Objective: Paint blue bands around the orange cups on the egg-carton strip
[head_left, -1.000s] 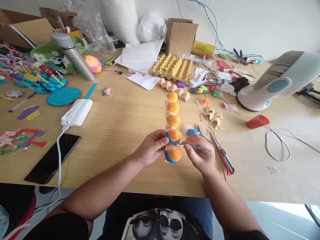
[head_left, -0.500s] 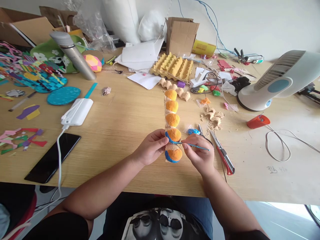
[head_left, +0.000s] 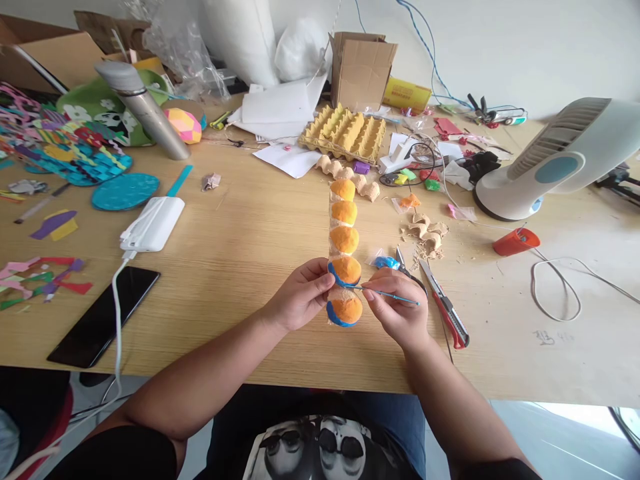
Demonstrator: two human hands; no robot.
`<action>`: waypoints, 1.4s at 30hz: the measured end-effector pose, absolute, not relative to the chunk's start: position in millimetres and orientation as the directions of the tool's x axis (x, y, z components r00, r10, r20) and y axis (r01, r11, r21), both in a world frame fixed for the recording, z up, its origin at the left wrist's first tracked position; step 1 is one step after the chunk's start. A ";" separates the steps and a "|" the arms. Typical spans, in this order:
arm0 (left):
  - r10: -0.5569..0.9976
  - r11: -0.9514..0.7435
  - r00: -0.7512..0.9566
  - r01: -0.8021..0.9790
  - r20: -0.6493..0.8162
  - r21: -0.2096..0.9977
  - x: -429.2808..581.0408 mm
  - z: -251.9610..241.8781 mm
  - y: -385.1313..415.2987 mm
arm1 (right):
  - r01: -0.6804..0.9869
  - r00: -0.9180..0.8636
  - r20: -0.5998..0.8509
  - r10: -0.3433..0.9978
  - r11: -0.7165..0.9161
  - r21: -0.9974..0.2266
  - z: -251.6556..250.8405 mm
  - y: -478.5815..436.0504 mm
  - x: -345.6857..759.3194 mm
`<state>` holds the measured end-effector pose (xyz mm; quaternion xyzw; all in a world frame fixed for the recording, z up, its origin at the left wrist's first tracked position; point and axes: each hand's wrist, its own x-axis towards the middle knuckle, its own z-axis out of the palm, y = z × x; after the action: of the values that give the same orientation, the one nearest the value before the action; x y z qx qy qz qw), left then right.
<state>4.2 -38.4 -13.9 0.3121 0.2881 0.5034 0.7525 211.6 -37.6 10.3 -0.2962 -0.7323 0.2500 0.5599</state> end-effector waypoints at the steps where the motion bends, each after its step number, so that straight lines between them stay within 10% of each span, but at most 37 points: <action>1: 0.937 0.300 0.328 -0.579 -0.120 0.758 4.2 -14.0 -38.4 | 0.159 -0.197 0.673 0.713 0.700 -0.696 10.3 -37.7 211.7; 42: 0.928 0.340 0.343 -0.618 -0.146 0.709 4.5 -9.3 -38.9 | 0.220 -0.238 0.774 0.587 0.809 -0.546 15.4 -39.0 214.3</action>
<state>4.5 -38.9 -9.3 0.2798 0.2769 0.5019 0.7702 214.3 -39.0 15.4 -0.2621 -0.7693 0.1644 0.5589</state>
